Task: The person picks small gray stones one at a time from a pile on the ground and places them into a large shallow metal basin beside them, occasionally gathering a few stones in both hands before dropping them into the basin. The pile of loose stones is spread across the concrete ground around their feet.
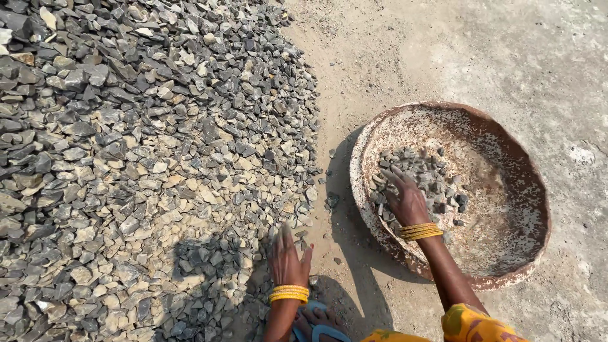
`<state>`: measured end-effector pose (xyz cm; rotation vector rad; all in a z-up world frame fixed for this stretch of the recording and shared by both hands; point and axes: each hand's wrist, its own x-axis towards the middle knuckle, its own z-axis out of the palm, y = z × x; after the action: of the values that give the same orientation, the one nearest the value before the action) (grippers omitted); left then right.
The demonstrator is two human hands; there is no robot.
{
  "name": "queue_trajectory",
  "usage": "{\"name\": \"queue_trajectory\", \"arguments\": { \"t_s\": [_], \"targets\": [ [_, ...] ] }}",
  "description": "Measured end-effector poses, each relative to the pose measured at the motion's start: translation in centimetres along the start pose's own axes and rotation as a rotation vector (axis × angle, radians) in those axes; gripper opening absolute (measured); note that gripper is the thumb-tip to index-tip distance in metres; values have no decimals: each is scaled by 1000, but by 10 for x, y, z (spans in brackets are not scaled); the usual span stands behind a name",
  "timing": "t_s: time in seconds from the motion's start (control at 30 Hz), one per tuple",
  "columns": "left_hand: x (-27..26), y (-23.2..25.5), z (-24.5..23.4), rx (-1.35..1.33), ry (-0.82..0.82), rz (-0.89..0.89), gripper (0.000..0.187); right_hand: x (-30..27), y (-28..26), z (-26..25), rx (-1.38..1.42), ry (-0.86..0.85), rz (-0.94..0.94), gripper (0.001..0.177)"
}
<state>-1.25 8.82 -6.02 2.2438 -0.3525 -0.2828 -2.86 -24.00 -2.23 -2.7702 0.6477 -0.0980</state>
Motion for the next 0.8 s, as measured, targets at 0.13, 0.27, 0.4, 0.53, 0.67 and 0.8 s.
{"name": "queue_trajectory", "arguments": {
  "t_s": [0.13,0.27,0.4,0.53,0.67,0.8],
  "targets": [
    [-53,-112,-31,594,-20,-184,88,33,-126,42,339,-132,-353,62],
    [-90,-187,-23,620,101,223,71,79,-228,87,360,-247,-689,76],
    [-93,-199,-8,605,252,300,67,134,-314,88,216,-234,-795,95],
    [-85,-212,-4,634,323,368,65,171,-363,94,65,-263,-749,104],
    [-99,-204,-11,617,266,330,64,152,-350,118,84,-248,-763,109],
    [-75,-213,-3,584,352,384,63,110,-311,130,101,-168,-867,98]
  ]
}}
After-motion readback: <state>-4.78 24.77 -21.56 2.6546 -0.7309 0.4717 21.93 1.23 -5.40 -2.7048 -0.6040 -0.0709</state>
